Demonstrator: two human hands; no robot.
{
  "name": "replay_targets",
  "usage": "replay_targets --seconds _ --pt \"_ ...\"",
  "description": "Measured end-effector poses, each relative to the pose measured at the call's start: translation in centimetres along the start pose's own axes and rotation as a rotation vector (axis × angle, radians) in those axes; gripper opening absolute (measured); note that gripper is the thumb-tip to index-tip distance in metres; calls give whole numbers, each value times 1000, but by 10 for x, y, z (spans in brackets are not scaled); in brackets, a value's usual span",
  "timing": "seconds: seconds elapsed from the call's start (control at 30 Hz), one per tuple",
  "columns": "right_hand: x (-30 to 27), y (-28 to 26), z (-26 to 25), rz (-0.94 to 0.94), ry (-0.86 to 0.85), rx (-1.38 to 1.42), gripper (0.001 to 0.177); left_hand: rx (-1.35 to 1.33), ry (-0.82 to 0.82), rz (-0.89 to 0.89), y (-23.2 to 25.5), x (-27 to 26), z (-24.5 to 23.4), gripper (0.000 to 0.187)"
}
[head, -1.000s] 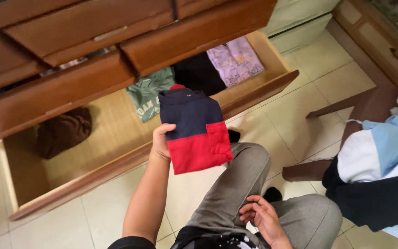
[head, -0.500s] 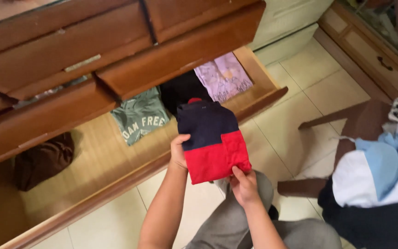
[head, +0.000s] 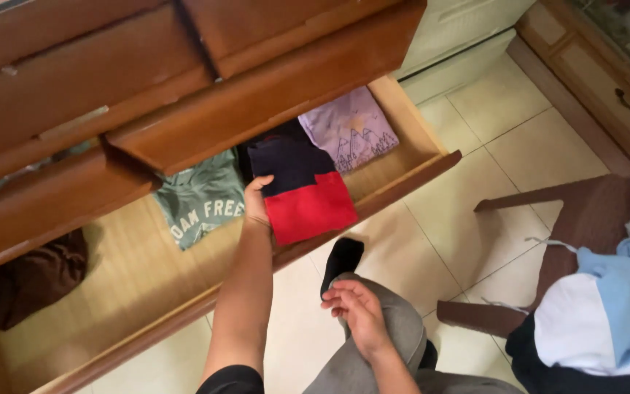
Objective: The person folds a red and navy t-shirt and places it in an open drawer. Then the person folds a white sleeveless top and places it in the same drawer.
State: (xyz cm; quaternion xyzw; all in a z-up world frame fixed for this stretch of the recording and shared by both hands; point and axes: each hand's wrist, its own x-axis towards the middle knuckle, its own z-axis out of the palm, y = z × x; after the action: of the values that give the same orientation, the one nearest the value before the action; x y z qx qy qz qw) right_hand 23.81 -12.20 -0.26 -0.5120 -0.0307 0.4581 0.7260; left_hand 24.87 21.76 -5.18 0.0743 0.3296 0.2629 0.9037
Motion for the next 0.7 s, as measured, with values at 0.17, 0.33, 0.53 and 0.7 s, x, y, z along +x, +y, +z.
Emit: replay_targets --seconds 0.17,0.33,0.53,0.7 --pt "5 8 -2 43 17 62 24 -71 -8 77 10 53 5 44" --pt "5 2 4 90 -11 79 23 -11 25 132 37 100 -2 39" --pt "1 8 2 84 -60 -10 23 363 267 302 31 136 -38 50" --pt "1 6 3 59 -79 -53 21 472 259 609 29 170 -64 64"
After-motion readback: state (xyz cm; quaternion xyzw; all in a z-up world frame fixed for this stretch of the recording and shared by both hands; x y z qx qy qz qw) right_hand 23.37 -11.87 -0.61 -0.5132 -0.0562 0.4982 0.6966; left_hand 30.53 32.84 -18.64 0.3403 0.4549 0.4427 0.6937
